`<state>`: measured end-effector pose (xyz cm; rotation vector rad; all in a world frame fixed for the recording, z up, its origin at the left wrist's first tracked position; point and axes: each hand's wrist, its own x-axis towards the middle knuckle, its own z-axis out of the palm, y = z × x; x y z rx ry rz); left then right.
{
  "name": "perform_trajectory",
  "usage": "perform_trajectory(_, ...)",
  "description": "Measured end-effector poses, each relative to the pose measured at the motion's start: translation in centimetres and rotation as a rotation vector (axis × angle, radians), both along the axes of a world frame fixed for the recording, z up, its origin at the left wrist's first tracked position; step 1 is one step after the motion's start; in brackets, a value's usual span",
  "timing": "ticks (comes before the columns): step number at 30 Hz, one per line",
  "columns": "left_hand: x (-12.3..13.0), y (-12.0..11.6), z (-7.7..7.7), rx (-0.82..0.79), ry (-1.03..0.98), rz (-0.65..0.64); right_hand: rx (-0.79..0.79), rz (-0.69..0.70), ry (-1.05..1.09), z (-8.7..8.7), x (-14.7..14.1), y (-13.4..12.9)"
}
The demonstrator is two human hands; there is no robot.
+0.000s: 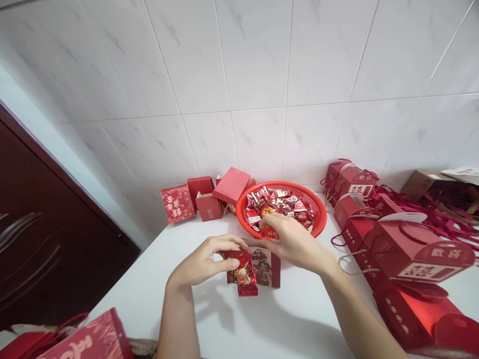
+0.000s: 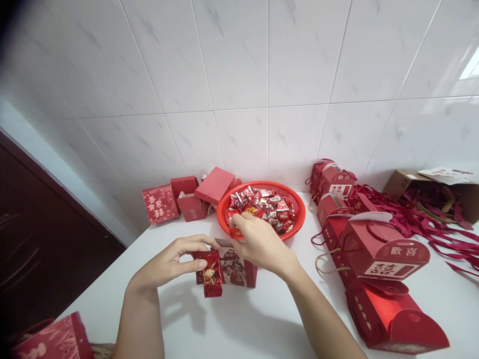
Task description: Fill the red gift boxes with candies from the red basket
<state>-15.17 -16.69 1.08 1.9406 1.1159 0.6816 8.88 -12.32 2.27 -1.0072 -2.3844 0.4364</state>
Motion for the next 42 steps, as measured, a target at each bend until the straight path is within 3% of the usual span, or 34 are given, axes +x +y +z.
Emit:
perform_trajectory(3,-0.1,0.1,-0.4,0.000,-0.013,0.032,-0.092,0.082,0.155,0.9,0.6,-0.3)
perform_trajectory(8,0.1,0.2,-0.7,-0.014,-0.023,0.032,-0.220,0.219,0.032,1.3,0.9,-0.4)
perform_trajectory(14,-0.3,0.4,-1.0,-0.046,-0.063,-0.030,-0.121,-0.007,-0.143,-0.3,-0.9,-0.1)
perform_trajectory(21,-0.6,0.1,-0.8,-0.059,-0.076,-0.045,-0.137,0.058,-0.165,-0.5,-0.6,0.1)
perform_trajectory(25,0.5,0.4,-1.1,0.044,-0.158,0.140,-0.248,0.254,-0.024,0.0,0.4,0.8)
perform_trajectory(29,2.2,1.1,-1.7,0.210,-0.361,0.378,-0.332,0.299,0.180,0.0,0.4,1.3)
perform_trajectory(32,3.2,1.3,-2.0,0.253,-0.393,0.425,-0.348,0.259,0.285,-0.5,0.0,1.6)
perform_trajectory(36,3.5,1.2,-2.5,0.291,-0.365,0.442,-0.217,0.172,0.278,-0.8,0.0,1.9)
perform_trajectory(42,3.1,1.4,-3.6,0.449,-0.400,0.675,-0.130,0.010,0.083,-0.5,-0.1,1.6)
